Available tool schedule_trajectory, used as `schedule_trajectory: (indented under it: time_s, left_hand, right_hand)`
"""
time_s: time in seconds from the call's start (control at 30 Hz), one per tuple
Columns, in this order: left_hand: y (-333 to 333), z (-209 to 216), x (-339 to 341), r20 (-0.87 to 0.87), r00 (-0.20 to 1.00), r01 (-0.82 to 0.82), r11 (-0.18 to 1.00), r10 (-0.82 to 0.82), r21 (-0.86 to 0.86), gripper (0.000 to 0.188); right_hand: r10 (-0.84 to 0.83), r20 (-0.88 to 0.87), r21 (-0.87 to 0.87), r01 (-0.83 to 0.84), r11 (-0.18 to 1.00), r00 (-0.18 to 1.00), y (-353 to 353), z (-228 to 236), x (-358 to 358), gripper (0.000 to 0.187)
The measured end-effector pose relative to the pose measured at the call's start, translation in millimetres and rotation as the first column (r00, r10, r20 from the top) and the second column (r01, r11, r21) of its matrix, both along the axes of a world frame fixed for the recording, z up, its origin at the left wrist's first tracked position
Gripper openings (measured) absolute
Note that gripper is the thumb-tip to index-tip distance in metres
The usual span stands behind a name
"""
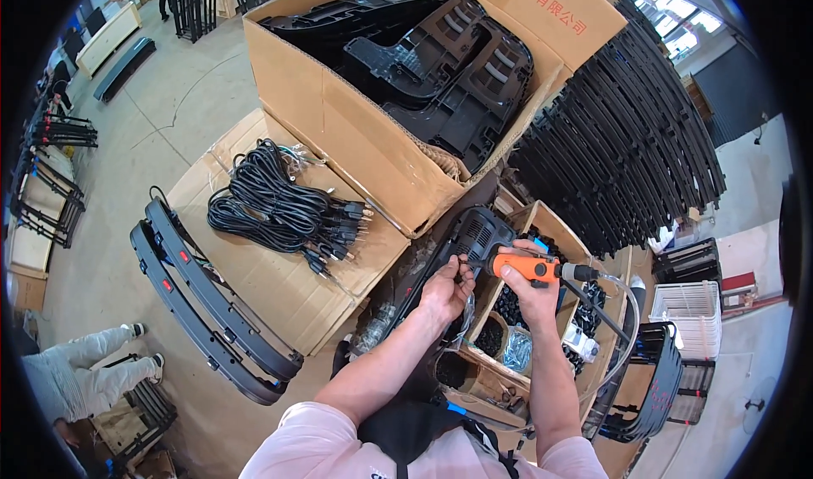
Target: Assembling the housing and internal wiring of leaf blowers in a manufacturing setting.
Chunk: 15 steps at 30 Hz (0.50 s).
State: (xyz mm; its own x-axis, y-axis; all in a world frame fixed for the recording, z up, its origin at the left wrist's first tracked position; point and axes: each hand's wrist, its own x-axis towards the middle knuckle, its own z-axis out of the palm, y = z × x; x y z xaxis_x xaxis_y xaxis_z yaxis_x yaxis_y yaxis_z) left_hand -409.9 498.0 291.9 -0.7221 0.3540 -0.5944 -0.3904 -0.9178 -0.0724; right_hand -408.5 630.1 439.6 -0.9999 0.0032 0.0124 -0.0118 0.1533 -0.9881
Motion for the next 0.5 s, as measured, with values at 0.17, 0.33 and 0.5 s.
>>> schedule_trajectory:
  time_s: [0.17,0.33,0.5]
  left_hand:
    - [-7,-8,6,-0.112,0.993,0.031,0.998,-0.024,0.062,0.025]
    - [-9,-10,10,-0.153,0.987,0.057,0.997,-0.048,0.057,0.026]
    - [-9,-16,12,-0.105,0.994,0.048,0.988,-0.032,0.145,0.026]
  right_hand:
    - [-0.002,-0.011,-0.005,0.002,1.000,1.000,5,1,1,0.052]
    - [-0.007,-0.008,0.004,0.007,1.000,1.000,2,4,7,0.051]
    - [0.003,-0.004,-0.010,-0.003,1.000,1.000,-3,4,8,0.051]
